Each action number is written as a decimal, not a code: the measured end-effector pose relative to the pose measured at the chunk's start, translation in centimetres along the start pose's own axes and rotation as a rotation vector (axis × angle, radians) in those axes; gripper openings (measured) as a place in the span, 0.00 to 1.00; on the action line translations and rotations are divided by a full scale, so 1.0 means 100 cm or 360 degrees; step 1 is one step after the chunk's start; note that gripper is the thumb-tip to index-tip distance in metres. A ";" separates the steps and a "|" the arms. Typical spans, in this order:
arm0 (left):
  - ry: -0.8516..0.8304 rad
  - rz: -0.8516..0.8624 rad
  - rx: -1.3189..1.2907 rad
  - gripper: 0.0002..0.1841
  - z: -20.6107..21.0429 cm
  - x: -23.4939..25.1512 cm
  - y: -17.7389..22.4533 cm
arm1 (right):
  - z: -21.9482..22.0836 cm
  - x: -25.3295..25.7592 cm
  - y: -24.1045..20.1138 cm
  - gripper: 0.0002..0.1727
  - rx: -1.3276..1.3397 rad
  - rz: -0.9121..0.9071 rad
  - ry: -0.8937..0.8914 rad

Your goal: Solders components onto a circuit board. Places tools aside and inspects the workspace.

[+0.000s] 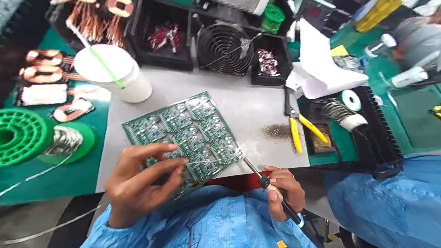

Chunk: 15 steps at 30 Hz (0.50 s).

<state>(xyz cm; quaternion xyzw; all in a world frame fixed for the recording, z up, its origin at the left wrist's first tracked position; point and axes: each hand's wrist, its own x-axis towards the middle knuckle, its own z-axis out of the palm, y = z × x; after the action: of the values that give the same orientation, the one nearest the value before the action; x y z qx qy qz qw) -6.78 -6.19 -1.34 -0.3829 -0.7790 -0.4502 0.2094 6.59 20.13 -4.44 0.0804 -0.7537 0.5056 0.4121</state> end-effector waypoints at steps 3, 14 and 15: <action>0.0019 0.0043 0.0017 0.09 0.001 0.000 0.000 | -0.013 0.015 0.001 0.10 -0.0104 -0.0027 0.0151; 0.0021 0.0033 0.0059 0.08 0.001 0.000 0.001 | 0.000 0.009 0.017 0.12 -0.0091 0.0041 0.0300; 0.0009 0.0031 0.0056 0.08 0.001 0.000 0.001 | 0.003 0.008 0.020 0.12 -0.0127 0.0027 0.0306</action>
<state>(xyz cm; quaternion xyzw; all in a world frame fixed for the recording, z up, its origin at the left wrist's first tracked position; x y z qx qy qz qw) -6.67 -6.11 -1.32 -0.3856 -0.7824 -0.4355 0.2226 4.81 21.13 -5.30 0.0087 -0.7309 0.4841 0.4810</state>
